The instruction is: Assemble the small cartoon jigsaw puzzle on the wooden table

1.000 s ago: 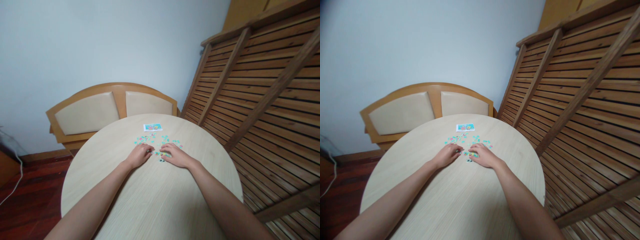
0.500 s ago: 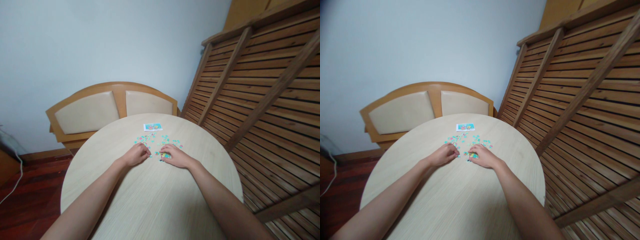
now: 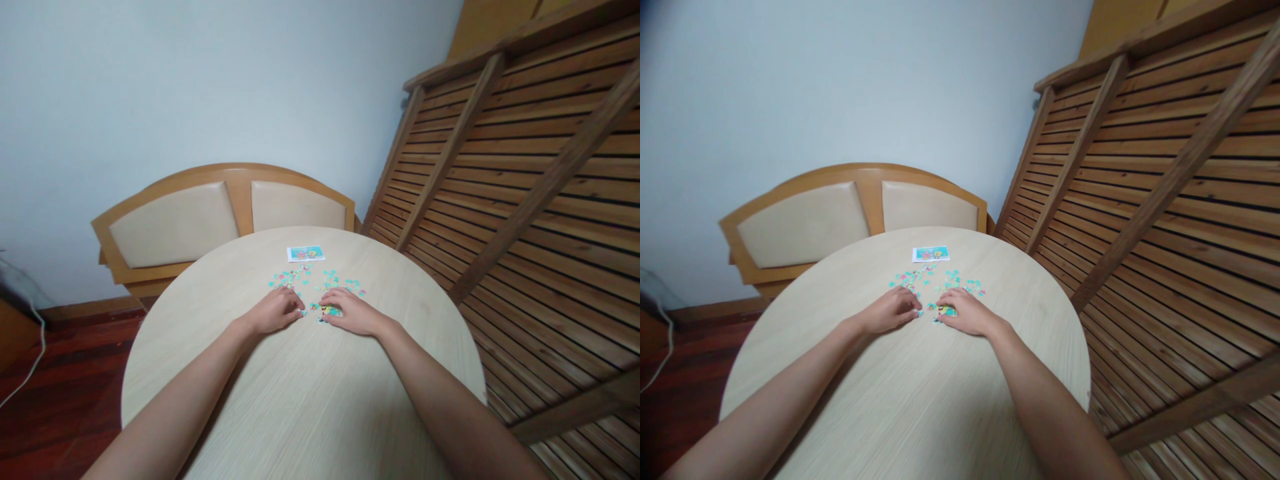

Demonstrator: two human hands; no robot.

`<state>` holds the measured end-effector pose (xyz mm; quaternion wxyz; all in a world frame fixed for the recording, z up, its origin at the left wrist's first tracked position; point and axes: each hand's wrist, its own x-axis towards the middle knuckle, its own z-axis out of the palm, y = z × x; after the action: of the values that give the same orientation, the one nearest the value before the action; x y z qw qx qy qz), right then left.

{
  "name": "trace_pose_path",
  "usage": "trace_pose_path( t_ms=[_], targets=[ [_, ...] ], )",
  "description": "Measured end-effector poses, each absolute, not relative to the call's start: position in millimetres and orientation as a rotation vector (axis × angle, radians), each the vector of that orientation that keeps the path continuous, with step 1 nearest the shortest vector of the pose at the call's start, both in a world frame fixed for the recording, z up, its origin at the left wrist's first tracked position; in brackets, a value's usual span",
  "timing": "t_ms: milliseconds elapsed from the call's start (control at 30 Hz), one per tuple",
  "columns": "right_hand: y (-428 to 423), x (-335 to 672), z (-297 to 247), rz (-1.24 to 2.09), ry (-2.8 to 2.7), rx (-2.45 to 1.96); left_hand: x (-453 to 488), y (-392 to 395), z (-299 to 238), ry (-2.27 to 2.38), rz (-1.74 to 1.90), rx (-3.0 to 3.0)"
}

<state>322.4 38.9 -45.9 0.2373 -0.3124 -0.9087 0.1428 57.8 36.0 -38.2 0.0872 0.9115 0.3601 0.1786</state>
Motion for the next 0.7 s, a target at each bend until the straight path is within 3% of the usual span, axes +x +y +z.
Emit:
trace_pose_path(
  t_ms=[700],
  targets=[
    [40,323,-50,0.41,-2.469,-0.846,72,32,-44,1.073,0.637,2.523]
  ],
)
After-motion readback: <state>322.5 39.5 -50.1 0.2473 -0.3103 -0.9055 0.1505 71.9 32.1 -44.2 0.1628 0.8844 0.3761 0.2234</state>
